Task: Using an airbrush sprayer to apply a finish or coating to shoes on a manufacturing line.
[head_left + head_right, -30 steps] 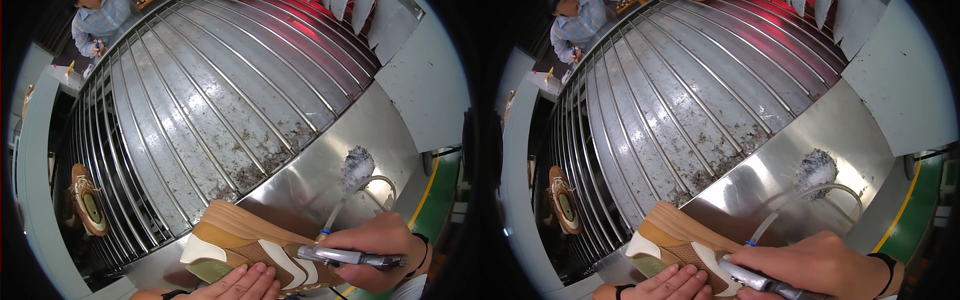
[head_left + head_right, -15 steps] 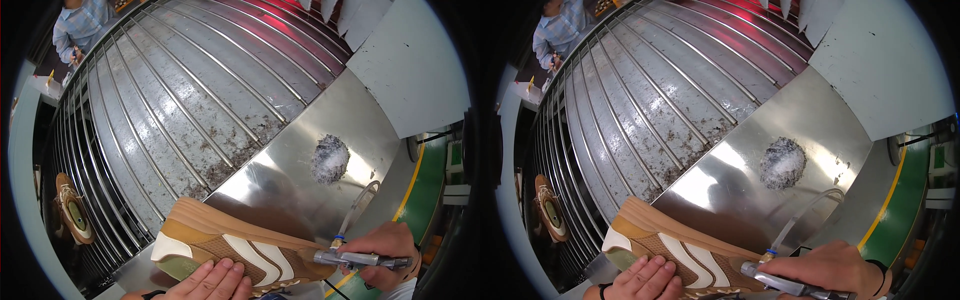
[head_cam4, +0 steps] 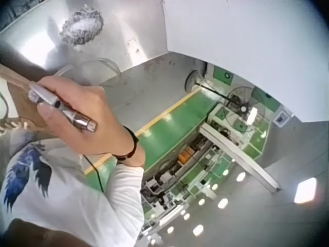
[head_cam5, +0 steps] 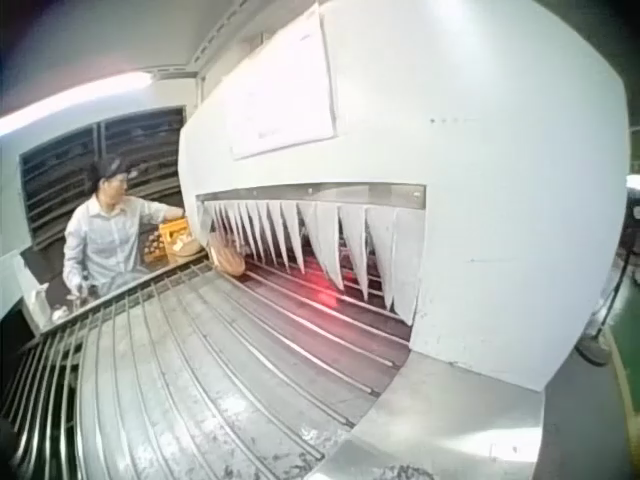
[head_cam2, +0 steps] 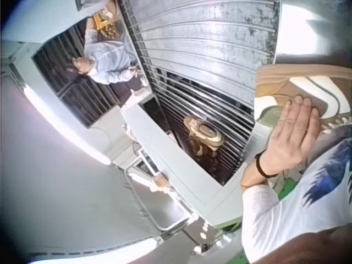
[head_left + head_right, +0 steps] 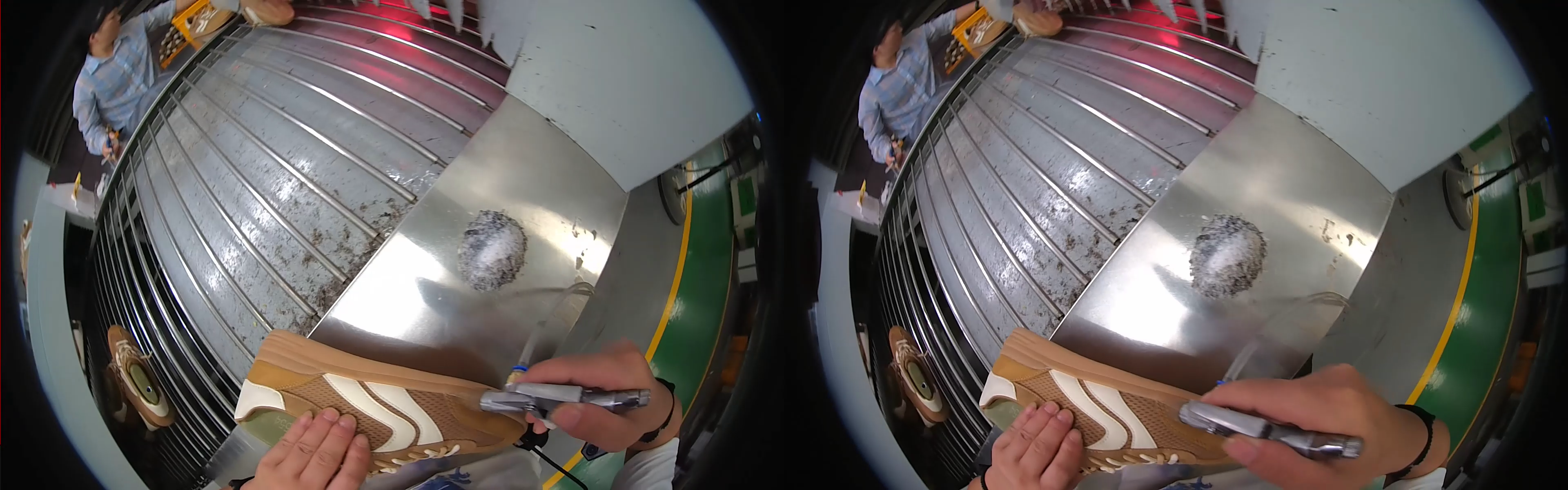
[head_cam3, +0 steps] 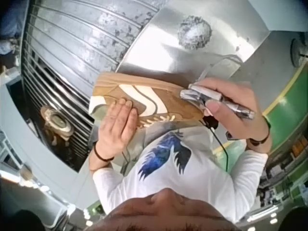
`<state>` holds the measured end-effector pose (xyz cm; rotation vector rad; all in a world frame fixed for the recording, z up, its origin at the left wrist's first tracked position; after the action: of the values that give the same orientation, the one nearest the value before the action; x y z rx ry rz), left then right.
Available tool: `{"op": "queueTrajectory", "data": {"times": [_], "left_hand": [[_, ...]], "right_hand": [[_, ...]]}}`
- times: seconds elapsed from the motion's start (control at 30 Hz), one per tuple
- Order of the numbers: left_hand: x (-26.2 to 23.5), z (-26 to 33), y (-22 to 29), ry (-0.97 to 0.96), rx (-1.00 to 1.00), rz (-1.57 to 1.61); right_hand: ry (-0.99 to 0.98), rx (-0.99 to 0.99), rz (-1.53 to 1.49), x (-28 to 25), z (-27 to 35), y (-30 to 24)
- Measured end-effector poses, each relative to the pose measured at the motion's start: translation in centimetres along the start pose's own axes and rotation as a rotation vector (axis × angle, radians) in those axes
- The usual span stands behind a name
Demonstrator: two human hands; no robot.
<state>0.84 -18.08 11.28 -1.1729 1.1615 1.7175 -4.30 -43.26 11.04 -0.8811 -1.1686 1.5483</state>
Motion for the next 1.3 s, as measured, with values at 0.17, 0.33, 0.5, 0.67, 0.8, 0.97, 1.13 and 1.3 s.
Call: {"op": "queueTrajectory", "data": {"times": [0.17,0.33,0.5,0.67,0.8,0.97,1.13,1.3], "left_hand": [[-0.4,-0.8,0.8,-0.067,-0.070,-0.041],[-0.5,-1.4,1.4,-0.163,-0.151,-0.027],[-0.5,-1.9,2.2,-0.177,-0.231,-0.004],[-0.4,-2.2,3.3,-0.178,-0.381,-0.019],[-0.8,-2.8,4.5,-0.180,-0.481,-0.040],[-0.4,-2.3,5.7,-0.198,-0.611,-0.027],[-0.2,-2.3,6.5,-0.167,-0.655,0.033],[-0.2,-1.8,6.9,-0.189,-0.682,-0.005]], "right_hand": [[-0.079,-0.043,0.108,-1.4,1.6,0.6],[-0.006,-0.120,0.055,-2.1,3.5,3.1],[0.057,-0.206,0.000,-2.3,5.2,5.3],[0.143,-0.240,-0.056,-2.4,7.1,8.6],[0.163,-0.316,-0.163,-1.4,7.8,11.4],[0.341,-0.409,-0.164,1.0,7.4,13.2],[0.438,-0.434,-0.131,3.4,7.0,14.7],[0.300,-0.459,-0.096,3.4,6.7,14.3]]}}
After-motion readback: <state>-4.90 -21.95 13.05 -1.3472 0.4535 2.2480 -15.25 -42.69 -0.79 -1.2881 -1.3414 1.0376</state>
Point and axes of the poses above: each hand's wrist, its own z-axis away from the middle knuckle, its own x-axis out of the palm, y = z × x, the point moved 4 cm from there along -z, towards the middle knuckle, and after that the axes turned 15 degrees about -y, right-handed, at the moved point
